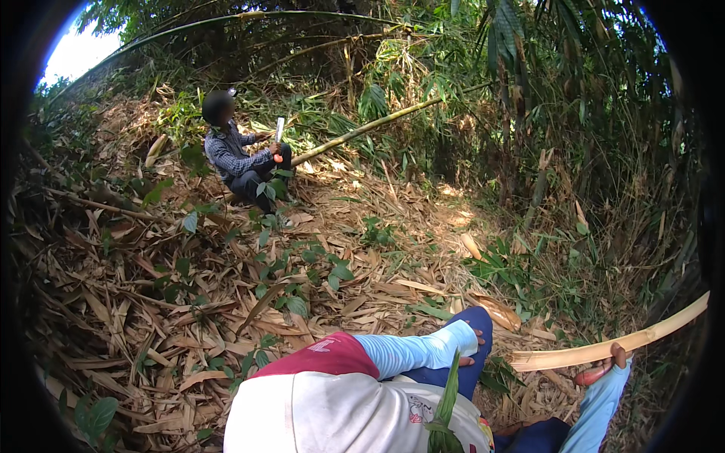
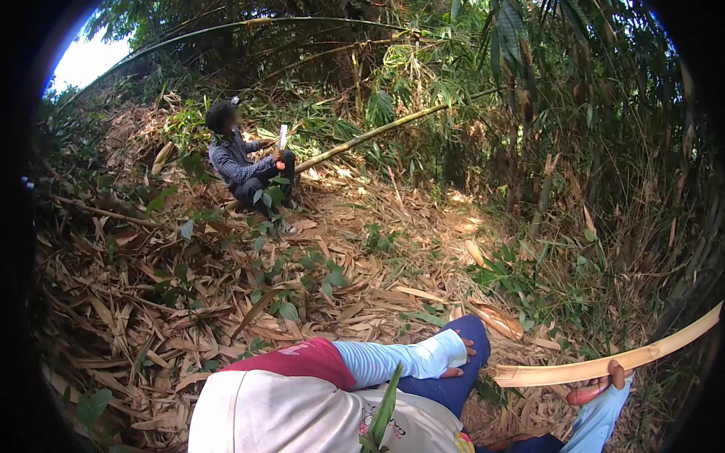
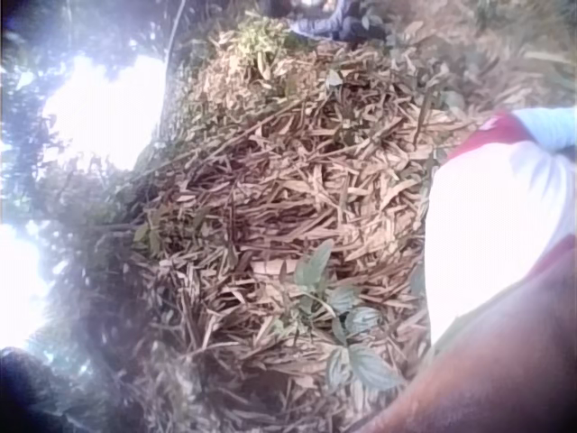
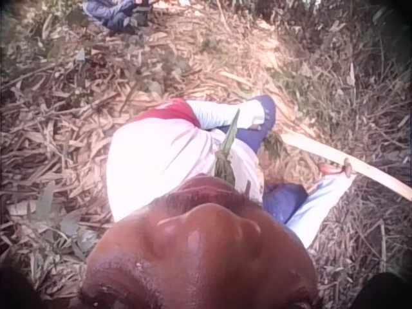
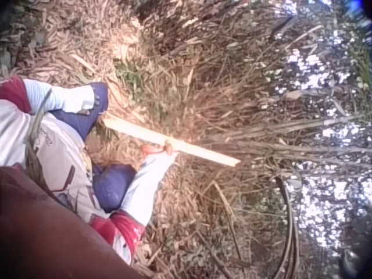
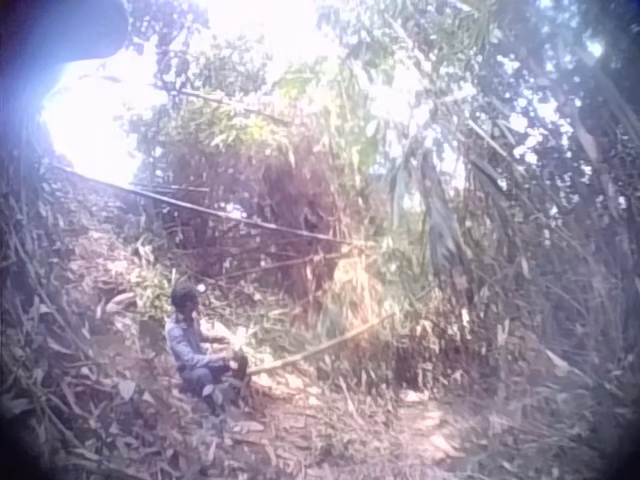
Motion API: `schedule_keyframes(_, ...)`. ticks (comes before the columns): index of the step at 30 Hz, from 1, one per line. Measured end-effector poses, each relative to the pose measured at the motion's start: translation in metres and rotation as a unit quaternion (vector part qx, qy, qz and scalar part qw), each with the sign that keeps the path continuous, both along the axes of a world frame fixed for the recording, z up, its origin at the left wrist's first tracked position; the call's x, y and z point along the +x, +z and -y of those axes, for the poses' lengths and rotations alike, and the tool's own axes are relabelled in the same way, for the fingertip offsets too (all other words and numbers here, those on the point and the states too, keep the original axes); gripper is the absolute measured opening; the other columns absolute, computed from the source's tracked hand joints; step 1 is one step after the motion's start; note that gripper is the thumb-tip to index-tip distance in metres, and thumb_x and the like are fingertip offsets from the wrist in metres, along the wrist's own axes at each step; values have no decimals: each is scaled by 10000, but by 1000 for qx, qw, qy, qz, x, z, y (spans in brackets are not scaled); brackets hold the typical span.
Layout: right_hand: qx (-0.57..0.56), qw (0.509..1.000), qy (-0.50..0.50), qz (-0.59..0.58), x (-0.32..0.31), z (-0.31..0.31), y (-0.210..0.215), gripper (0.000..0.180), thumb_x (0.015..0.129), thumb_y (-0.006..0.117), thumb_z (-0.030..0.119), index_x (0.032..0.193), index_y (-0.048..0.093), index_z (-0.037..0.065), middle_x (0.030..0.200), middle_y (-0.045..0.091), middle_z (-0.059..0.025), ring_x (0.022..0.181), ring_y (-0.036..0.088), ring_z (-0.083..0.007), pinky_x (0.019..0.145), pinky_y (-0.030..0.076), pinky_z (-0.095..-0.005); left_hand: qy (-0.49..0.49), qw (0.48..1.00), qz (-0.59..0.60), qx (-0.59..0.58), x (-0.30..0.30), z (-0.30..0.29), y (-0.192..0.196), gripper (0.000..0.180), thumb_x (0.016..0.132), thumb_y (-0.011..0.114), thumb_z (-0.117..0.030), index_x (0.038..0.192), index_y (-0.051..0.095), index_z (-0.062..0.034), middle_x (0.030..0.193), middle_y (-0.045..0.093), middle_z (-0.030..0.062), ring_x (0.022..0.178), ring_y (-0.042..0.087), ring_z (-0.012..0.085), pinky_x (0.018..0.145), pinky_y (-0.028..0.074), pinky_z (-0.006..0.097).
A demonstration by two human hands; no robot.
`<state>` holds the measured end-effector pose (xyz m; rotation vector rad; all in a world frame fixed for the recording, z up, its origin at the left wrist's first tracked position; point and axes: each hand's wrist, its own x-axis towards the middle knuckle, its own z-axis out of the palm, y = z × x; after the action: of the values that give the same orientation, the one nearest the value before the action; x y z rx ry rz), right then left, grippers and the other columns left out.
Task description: The person sits on the ground in a bamboo grove and uses a machete to split a long bamboo stalk into thin strips. They repeatedly strike the bamboo to separate the layers and peel away the outer skin. Another person is visible in the background working on a separate bamboo stalk.
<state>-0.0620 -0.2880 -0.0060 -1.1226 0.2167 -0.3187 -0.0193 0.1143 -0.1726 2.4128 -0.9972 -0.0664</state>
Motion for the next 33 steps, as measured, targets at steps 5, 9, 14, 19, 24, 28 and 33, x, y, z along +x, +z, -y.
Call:
schedule_keyframes(5, -10, 1000, 28, 2, 0, 7, -3, 648, 801, 645, 289, 1330, 353, 54, 969, 548, -121, 871, 613, -262, 771, 555, -396, 0, 1000, 7, -4, -2, 0, 4, 434, 810, 693, -396, 1134, 678, -108, 1341, 584, 58, 1352, 434, 279, 1187, 198, 532)
schedule_keyframes(9, 1, 1000, 19, -13, -4, -3, 6, 662, 797, 648, 298, 1339, 339, 75, 969, 552, -124, 877, 620, -282, 800, 576, -437, 7, 1000, -4, -3, -6, 2, 18, 430, 816, 698, -397, 1131, 677, -105, 1340, 583, 60, 1351, 435, 281, 1190, 193, 532)
schedule_keyframes(14, 9, 999, 48, -21, 0, 6, -3, 741, 792, 659, 285, 1405, 288, 92, 1034, 536, -140, 973, 607, -307, 879, 564, -472, -11, 1000, 8, -22, -3, -3, 2, 431, 818, 701, -390, 1137, 676, -101, 1343, 581, 59, 1353, 431, 289, 1191, 186, 537)
schedule_keyframes(19, 1, 999, 41, -9, 0, 11, -9, 718, 795, 651, 256, 1395, 294, 89, 1017, 529, -123, 942, 603, -282, 866, 559, -461, -15, 1000, -7, 17, -4, 3, 20, 438, 828, 678, -417, 1151, 678, -121, 1358, 573, 47, 1362, 419, 280, 1188, 190, 527)
schedule_keyframes(24, 35, 998, 42, -18, -7, -15, 14, 538, 796, 638, 239, 1239, 364, 105, 966, 523, -109, 897, 600, -257, 843, 560, -461, -7, 999, 35, 11, 2, -2, -7, 571, 799, 697, -440, 1266, 617, -121, 1333, 576, 150, 1332, 450, 316, 1187, 211, 474)
schedule_keyframes(28, 26, 998, 37, -31, -9, -17, 19, 569, 796, 632, 241, 1271, 346, 116, 945, 538, -109, 869, 615, -270, 821, 577, -466, 1, 999, 33, 9, 2, -1, -13, 567, 794, 704, -428, 1268, 614, -131, 1333, 576, 145, 1335, 449, 313, 1188, 204, 476)
schedule_keyframes(33, 29, 999, 28, -25, -8, -16, 16, 558, 800, 625, 253, 1257, 340, 108, 924, 552, -136, 791, 630, -295, 744, 592, -461, -2, 1000, 9, 22, 1, 0, -1, 547, 798, 706, -422, 1254, 619, -133, 1323, 595, 93, 1346, 440, 289, 1193, 190, 479)
